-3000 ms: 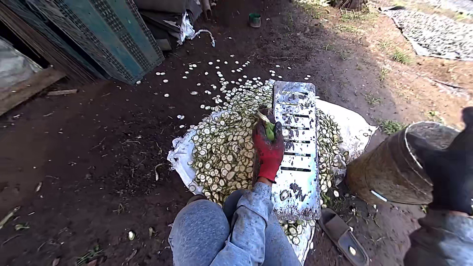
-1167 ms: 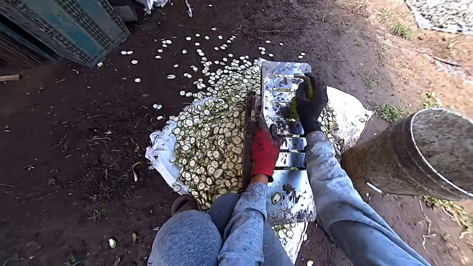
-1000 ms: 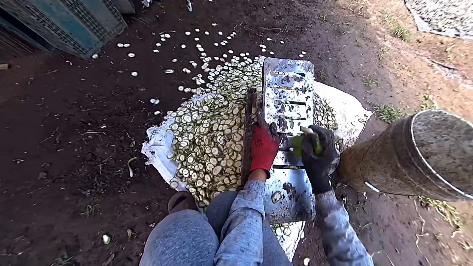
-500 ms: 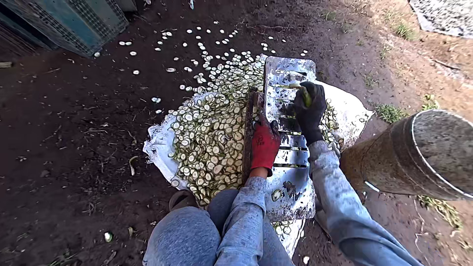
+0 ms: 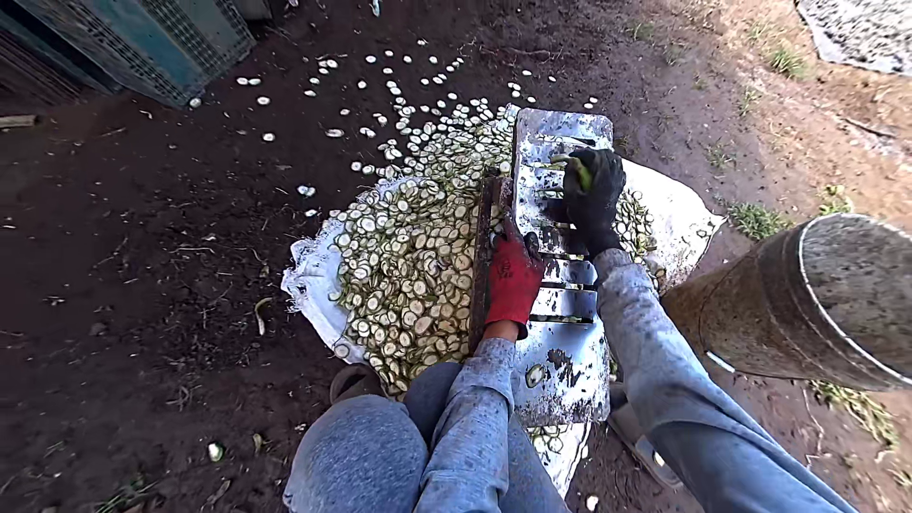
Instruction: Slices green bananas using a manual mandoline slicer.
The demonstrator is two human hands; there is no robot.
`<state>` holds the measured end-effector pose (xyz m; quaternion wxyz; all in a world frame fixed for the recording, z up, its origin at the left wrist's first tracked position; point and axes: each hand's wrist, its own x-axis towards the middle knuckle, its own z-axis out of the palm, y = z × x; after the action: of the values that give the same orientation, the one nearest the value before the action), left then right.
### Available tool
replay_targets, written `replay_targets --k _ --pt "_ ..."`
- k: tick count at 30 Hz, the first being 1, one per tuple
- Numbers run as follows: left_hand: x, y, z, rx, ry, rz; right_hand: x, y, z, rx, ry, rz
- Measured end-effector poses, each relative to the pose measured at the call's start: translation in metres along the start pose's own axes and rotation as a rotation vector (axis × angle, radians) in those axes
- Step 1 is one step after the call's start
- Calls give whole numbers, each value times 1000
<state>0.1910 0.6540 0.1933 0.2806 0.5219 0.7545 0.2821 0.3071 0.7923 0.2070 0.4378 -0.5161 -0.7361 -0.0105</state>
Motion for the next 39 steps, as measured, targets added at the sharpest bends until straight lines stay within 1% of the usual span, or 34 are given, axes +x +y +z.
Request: replay_targets --k 1,2,3,5,6,7,8,9,10,11,14,16,18,21,23,25,26,28,31,32,33,34,37,38,39 --pt "0 -1 -1 3 9 14 -12 -5 -6 30 0 5" --pt "-1 -2 0 1 13 24 -40 -12 -19 79 -2 -10" --pt "-1 -2 0 0 17 31 -80 -21 -37 135 -20 -29" --pt "-2 -2 0 -13 8 22 -173 -33 -65 210 34 -41" --pt "-3 -1 -1 -22 3 7 -211 -42 -80 215 37 -32" --pt "-2 0 -1 -26 -1 -6 -234 -50 -92 205 17 -34" --pt "-1 2 -2 -27 -4 -16 -240 -54 -97 189 -2 -50" --pt "-2 3 -2 -29 -6 -22 -232 -53 -96 178 -5 -67" --pt "-3 2 -1 -26 -5 -19 -213 -47 -87 164 2 -88" --pt "-3 1 0 -19 0 -11 -186 -36 -71 151 11 -113" --pt "-2 -6 4 -32 3 -12 -88 -7 -24 83 -43 -141" --pt "3 -5 4 -50 5 -11 -44 3 -8 48 -93 -80" --pt "7 -6 6 -29 11 -11 -28 1 -10 28 -193 -18" --pt "6 -10 10 20 24 -1 -19 -18 -23 -87 -257 -33" --pt "0 -15 9 14 12 3 -13 -37 -19 -176 -292 46" --pt "0 -10 6 -22 -5 12 -18 -47 -14 -238 -317 76" --pt "1 -7 3 -30 -7 19 -29 -53 -16 -270 -315 50" --pt "1 -5 0 -41 -16 21 -73 -59 -33 -309 -333 -23" --pt "5 -2 1 -28 -5 -2 -123 -43 -46 -422 -271 -66" --pt "11 -2 4 -13 -3 -20 -132 -37 -50 -413 -244 -90" --pt "15 -2 8 -16 0 -26 -136 -33 -58 -349 -236 -94" --pt "16 -1 10 -27 -1 -28 -134 -33 -68 -240 -224 -68" --pt "19 0 9 -24 14 -30 -118 -42 -88 139 -72 29" --pt "19 -1 9 -25 15 -29 -120 -46 -87 187 -22 48" --pt "18 -3 10 -33 17 -23 -125 -48 -84 180 13 47"
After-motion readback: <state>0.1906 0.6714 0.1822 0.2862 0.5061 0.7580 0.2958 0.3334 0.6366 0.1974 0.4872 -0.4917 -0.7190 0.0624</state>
